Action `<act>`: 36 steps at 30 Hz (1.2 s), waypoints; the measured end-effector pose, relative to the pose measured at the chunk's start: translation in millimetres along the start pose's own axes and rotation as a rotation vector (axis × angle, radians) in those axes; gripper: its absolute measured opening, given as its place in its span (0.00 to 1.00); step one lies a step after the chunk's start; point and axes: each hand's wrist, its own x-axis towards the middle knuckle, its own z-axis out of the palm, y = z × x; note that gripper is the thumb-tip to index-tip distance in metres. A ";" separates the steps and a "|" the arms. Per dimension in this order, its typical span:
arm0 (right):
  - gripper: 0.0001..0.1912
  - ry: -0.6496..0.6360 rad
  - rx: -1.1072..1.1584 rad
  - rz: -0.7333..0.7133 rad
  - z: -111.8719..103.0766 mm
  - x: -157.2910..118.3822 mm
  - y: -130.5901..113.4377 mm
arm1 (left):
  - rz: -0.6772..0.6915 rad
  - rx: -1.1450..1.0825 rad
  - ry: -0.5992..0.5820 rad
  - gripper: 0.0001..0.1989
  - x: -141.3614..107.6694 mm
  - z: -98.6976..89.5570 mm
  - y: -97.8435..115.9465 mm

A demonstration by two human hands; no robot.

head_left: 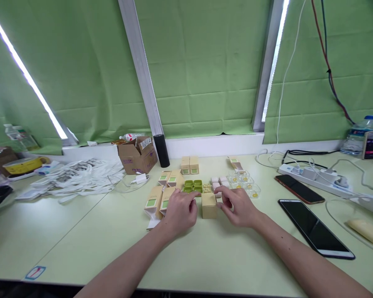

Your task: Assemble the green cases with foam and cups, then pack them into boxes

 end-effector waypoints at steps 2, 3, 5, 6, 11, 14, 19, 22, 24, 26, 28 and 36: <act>0.14 -0.034 0.031 -0.048 -1.1 -0.4 -3.4 | -0.001 0.024 -0.025 0.19 -0.3 1.3 0.1; 0.14 -0.046 0.031 -0.058 -0.8 -0.5 -4.4 | -0.002 0.033 -0.041 0.20 -0.5 2.0 0.3; 0.15 -0.057 0.020 -0.055 0.8 -0.9 -4.4 | -0.003 0.038 -0.068 0.21 -0.9 3.1 1.2; 0.16 -0.057 0.013 -0.045 1.9 -1.1 -3.5 | -0.003 0.037 -0.074 0.20 -1.0 3.4 1.6; 0.18 -0.035 -0.105 0.024 8.2 -1.8 4.6 | 0.002 0.015 -0.023 0.17 -0.8 2.8 1.7; 0.18 -0.030 -0.194 0.105 12.0 -0.9 7.8 | 0.016 0.001 0.006 0.15 -0.8 2.0 0.8; 0.15 -0.038 -0.248 0.213 14.7 0.1 9.4 | 0.046 -0.021 0.045 0.11 -1.6 1.4 0.9; 0.14 -0.010 -0.202 0.210 10.6 0.7 7.0 | 0.042 -0.012 0.077 0.11 -2.0 1.8 0.7; 0.12 0.016 -0.158 0.180 6.1 1.6 3.1 | 0.042 -0.001 0.088 0.11 -2.1 2.6 0.0; 0.10 0.035 -0.119 0.149 2.0 2.8 -2.2 | 0.046 0.007 0.088 0.12 -2.0 3.4 -0.8; 0.10 0.031 -0.093 0.129 -0.4 4.1 -8.0 | 0.044 0.014 0.087 0.12 -1.8 4.1 -1.4; 0.24 -0.098 -0.115 0.169 6.3 7.5 -23.2 | 0.036 0.039 0.081 0.12 -2.7 5.7 -3.4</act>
